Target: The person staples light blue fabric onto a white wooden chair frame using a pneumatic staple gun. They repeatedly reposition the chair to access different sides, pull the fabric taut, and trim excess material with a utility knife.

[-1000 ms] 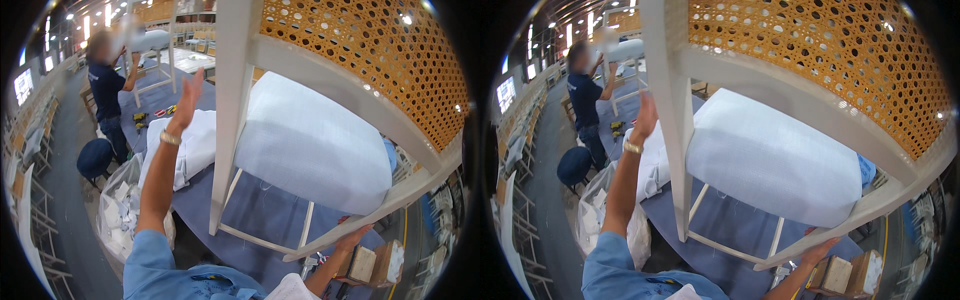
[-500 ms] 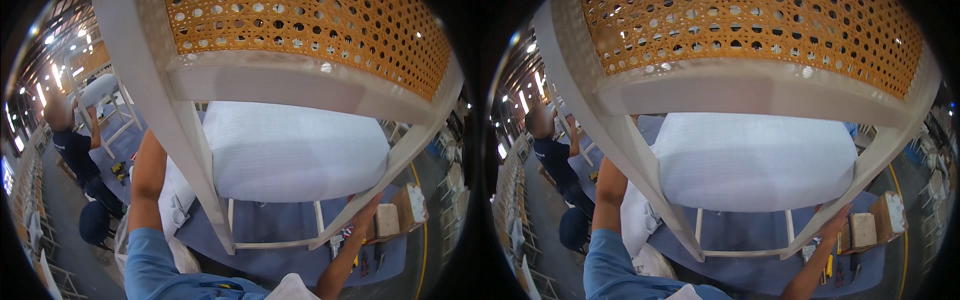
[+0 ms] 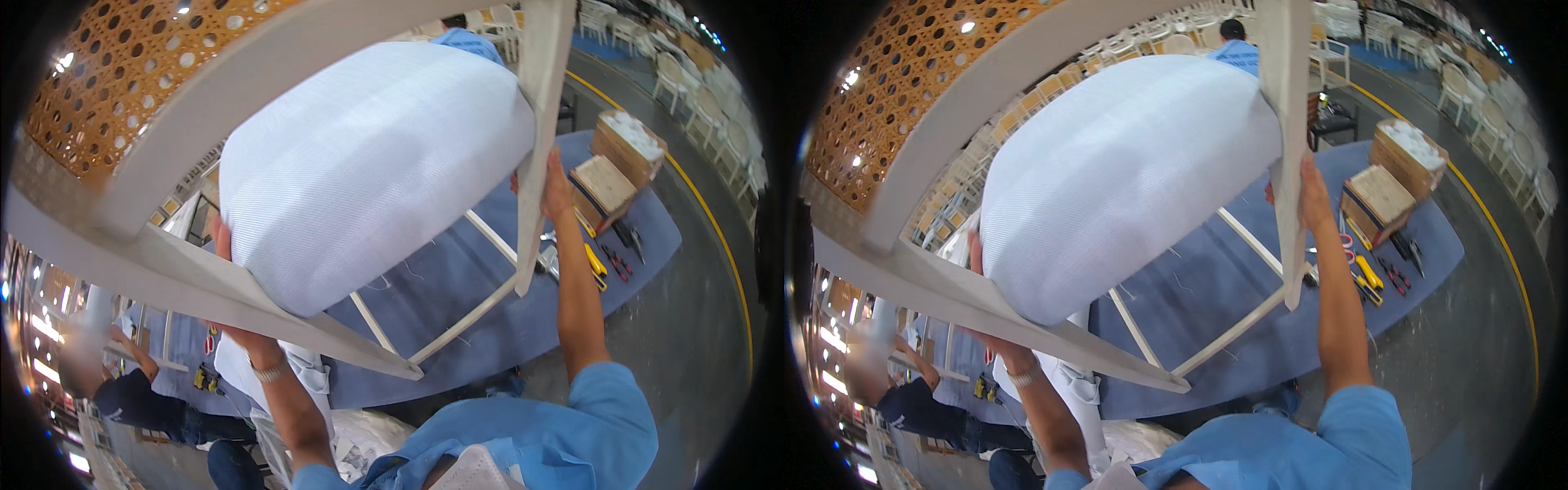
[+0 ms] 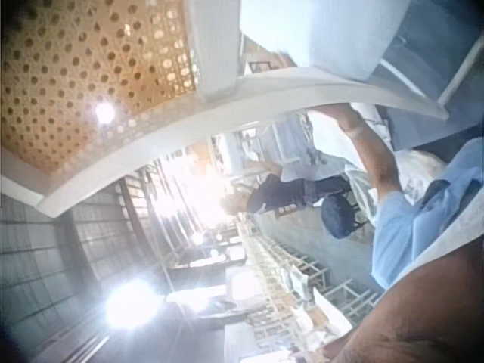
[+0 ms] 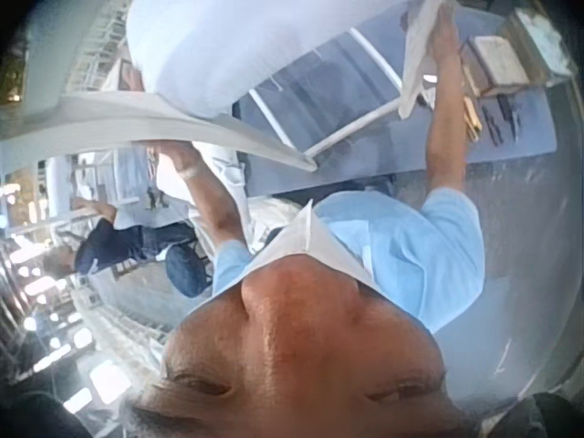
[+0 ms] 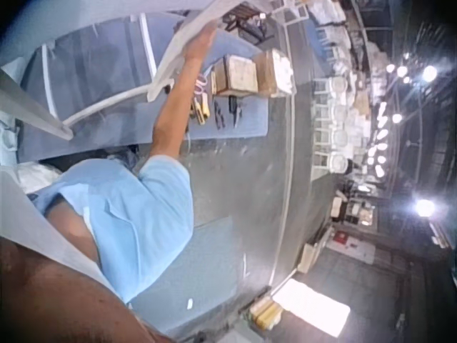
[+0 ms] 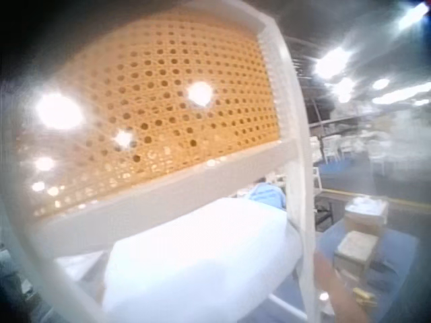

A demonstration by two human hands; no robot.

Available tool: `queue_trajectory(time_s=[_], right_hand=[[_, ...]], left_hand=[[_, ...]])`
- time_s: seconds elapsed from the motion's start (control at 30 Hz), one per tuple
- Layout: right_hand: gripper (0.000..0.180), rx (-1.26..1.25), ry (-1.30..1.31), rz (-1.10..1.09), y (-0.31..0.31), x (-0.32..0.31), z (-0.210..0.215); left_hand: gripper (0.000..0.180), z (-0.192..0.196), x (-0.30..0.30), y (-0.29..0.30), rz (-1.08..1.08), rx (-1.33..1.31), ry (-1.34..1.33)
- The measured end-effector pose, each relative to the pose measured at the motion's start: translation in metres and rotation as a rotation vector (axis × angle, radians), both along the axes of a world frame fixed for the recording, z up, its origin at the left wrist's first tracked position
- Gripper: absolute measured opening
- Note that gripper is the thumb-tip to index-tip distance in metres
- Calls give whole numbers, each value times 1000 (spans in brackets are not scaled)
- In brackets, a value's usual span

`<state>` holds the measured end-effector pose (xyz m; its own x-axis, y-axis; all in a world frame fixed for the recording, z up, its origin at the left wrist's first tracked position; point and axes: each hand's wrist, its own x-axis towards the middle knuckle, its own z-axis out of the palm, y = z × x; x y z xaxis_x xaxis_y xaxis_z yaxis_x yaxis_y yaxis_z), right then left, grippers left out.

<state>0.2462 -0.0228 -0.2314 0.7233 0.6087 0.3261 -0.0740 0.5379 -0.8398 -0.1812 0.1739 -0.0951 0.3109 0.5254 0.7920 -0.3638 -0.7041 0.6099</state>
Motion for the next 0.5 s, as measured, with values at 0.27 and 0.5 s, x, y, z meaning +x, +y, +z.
queue_trajectory(time_s=[0.27, 0.5], right_hand=[[94, -64, -123, -54, -9, -9, 12], [88, -179, -142, -183, 11, -34, 12]], left_hand=[[71, -78, 3, -63, 485, 96, -51], [64, -59, 11, 3, 591, 114, 9]])
